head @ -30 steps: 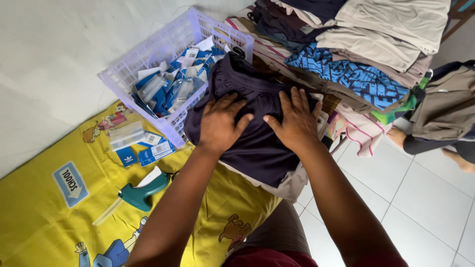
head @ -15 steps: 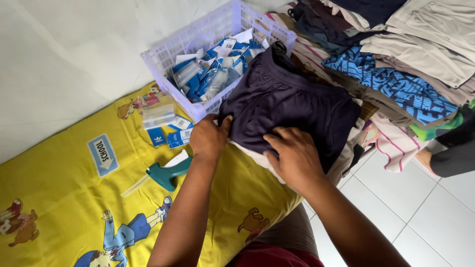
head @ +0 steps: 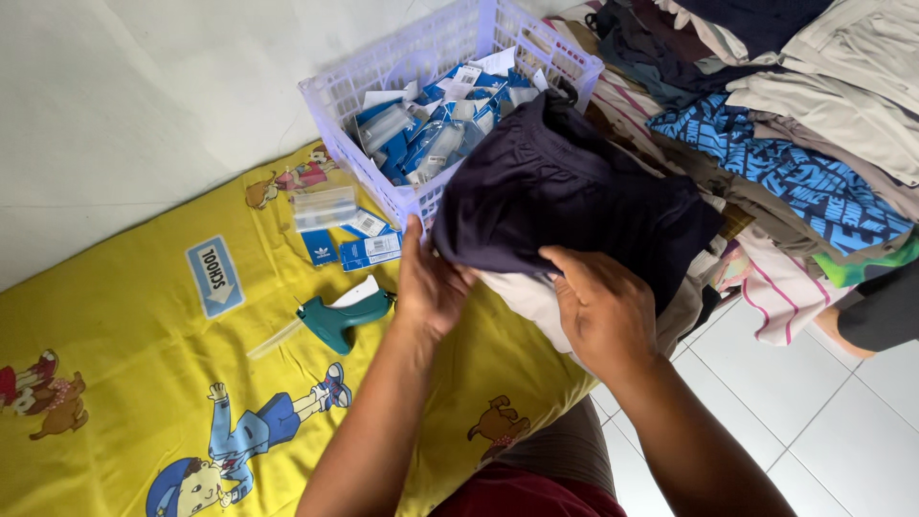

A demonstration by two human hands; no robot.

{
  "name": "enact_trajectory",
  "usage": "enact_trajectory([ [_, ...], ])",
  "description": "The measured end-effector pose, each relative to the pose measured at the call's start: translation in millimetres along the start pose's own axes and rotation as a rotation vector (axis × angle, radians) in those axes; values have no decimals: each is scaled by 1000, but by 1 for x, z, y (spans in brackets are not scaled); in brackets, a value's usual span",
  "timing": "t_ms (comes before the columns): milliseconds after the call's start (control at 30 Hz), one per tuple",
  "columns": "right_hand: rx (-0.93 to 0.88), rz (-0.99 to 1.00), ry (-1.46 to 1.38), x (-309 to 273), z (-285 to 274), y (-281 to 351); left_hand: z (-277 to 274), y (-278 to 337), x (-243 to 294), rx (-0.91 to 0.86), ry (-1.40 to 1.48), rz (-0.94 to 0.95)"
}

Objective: The person folds a pair of dark shorts, then uses a glue gun to attach a blue tag to the waistband. They repeat the process with a pair of light-colored shorts, applying glue and securing another tag before folding the garment.

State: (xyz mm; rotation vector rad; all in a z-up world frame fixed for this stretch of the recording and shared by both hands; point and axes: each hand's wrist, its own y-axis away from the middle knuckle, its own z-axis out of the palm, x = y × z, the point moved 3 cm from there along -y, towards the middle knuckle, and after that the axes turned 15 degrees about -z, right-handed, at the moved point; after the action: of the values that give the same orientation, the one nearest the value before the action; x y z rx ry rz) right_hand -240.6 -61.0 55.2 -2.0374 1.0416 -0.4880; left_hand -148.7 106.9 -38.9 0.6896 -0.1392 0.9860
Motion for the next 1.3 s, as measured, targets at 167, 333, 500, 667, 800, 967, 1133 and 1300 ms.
enact_trajectory([
  [167, -35, 48, -238, -24, -15, -3, 18, 27, -31, -220, 196, -152],
  [333, -188, 61, -347, -29, -15, 9, 11, 19, -38, -179, 237, -221],
  [500, -186, 105, -414, -23, -10, 21, -9, -8, -42, -192, 257, -240],
  [667, -192, 41, -312, -21, -12, 24, 0, -5, -30, -172, 212, -205],
  [800, -329, 43, -62, -28, -6, 33, 24, 19, -16, 136, 84, -23],
  [967, -588, 93, 202, -17, 26, 79, 23, 50, 21, 288, -893, 716],
  [1133, -619, 90, 110, -11, 13, 72, 17, 72, 34, 175, -1088, 817],
  [1300, -262, -90, 104, -27, -17, 27, 2, 99, 59, 208, -988, 723],
])
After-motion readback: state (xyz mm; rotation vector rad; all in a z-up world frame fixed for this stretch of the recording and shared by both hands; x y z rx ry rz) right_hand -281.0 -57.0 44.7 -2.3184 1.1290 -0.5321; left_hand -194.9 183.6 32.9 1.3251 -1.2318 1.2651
